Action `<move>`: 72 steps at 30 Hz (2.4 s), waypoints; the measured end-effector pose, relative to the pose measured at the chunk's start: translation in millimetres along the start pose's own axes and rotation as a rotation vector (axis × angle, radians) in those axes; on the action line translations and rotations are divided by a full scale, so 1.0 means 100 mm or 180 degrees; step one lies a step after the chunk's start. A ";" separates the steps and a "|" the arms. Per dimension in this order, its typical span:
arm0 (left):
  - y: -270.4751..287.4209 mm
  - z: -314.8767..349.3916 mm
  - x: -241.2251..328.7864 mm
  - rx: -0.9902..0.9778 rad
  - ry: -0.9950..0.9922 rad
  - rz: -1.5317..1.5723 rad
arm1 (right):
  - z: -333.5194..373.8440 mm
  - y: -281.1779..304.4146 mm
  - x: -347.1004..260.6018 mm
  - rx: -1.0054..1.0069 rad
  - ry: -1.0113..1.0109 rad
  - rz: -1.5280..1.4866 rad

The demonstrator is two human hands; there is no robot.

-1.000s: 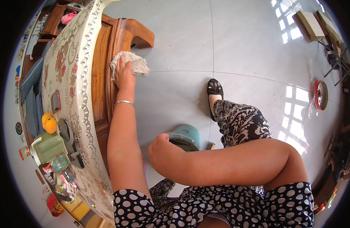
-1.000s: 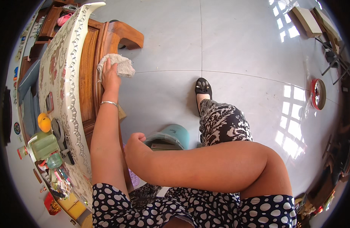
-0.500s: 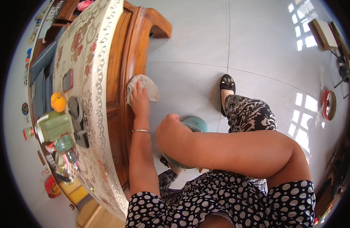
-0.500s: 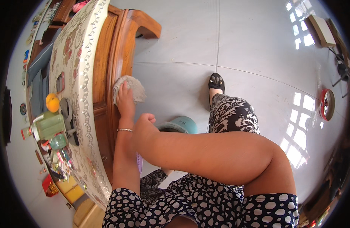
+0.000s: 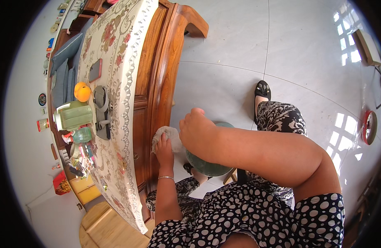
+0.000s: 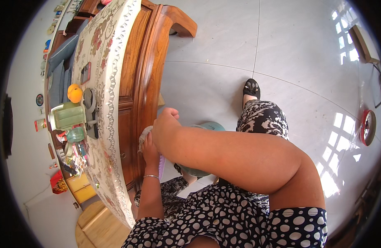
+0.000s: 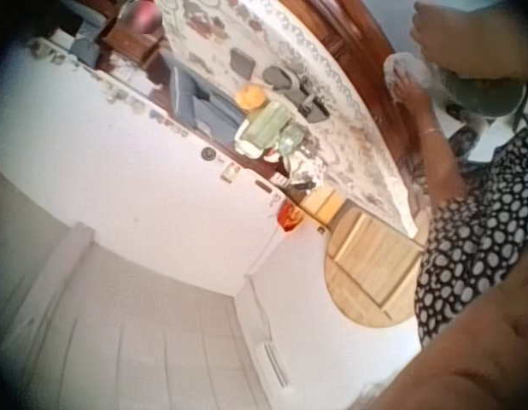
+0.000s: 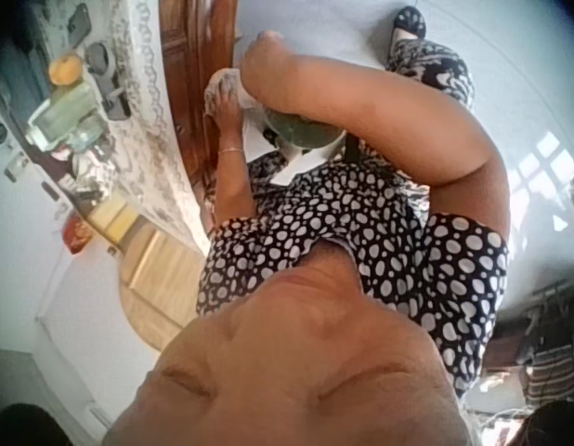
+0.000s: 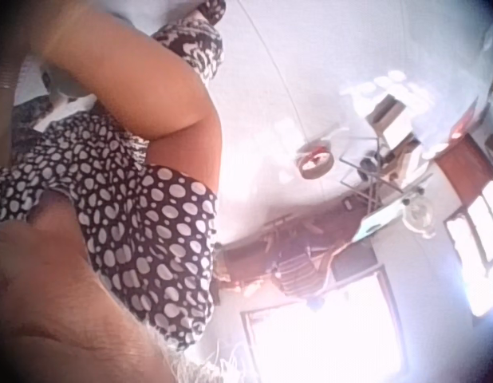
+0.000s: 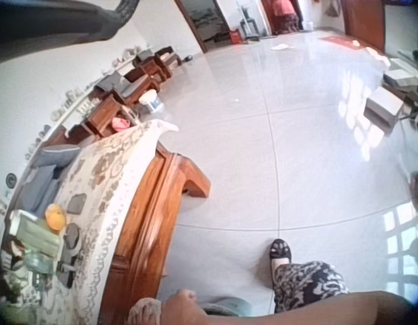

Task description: The person wipes the wooden edges and legs of a table using a cloth. The person moves around the table to clean different sections of the frame and legs.

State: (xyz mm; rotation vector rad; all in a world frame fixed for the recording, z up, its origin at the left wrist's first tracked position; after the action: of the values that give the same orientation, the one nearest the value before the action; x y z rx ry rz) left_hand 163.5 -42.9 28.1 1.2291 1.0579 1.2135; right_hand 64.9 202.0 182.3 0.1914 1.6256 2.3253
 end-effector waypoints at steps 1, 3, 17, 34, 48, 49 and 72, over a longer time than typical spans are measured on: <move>0.06 0.03 0.03 -0.0163 -0.0016 0.0045 | 0.00 0.00 0.00 -0.0029 0.0011 -0.0021; 0.18 -0.04 0.00 0.0165 -0.0200 0.0183 | 0.00 0.01 0.01 -0.0082 0.0037 -0.0062; 0.74 -1.65 0.42 0.0650 -0.0355 -0.1428 | -0.03 0.05 0.11 -0.0207 -0.0034 -0.0018; 0.93 -1.94 0.35 0.0562 0.0187 -0.0567 | 0.00 0.04 0.14 -0.0290 -0.0029 0.0024; 0.74 -1.48 0.57 0.0891 -0.0178 0.1418 | -0.09 -0.06 0.09 -0.0178 -0.0166 0.0320; 0.90 -1.56 0.65 0.1085 -0.0260 0.1328 | -0.08 -0.05 0.12 -0.0195 -0.0173 0.0197; 0.51 -2.66 0.65 0.0838 -0.1014 -0.0341 | 0.23 0.02 -0.15 0.0137 0.0149 0.0122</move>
State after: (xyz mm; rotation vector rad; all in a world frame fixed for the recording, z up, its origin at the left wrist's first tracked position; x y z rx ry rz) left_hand -99.3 44.9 61.9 1.4906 1.0501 0.7802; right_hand 84.9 217.5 193.1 0.1804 1.7098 2.3411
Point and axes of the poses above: each hand's wrist, its own z-axis away from the middle knuckle, its own y-axis out of the back of the hand, x = y × z, the point moved 6 cm from there along -z, towards the middle knuckle, and after that the axes turned 14 degrees about z, right-handed, at the moved point
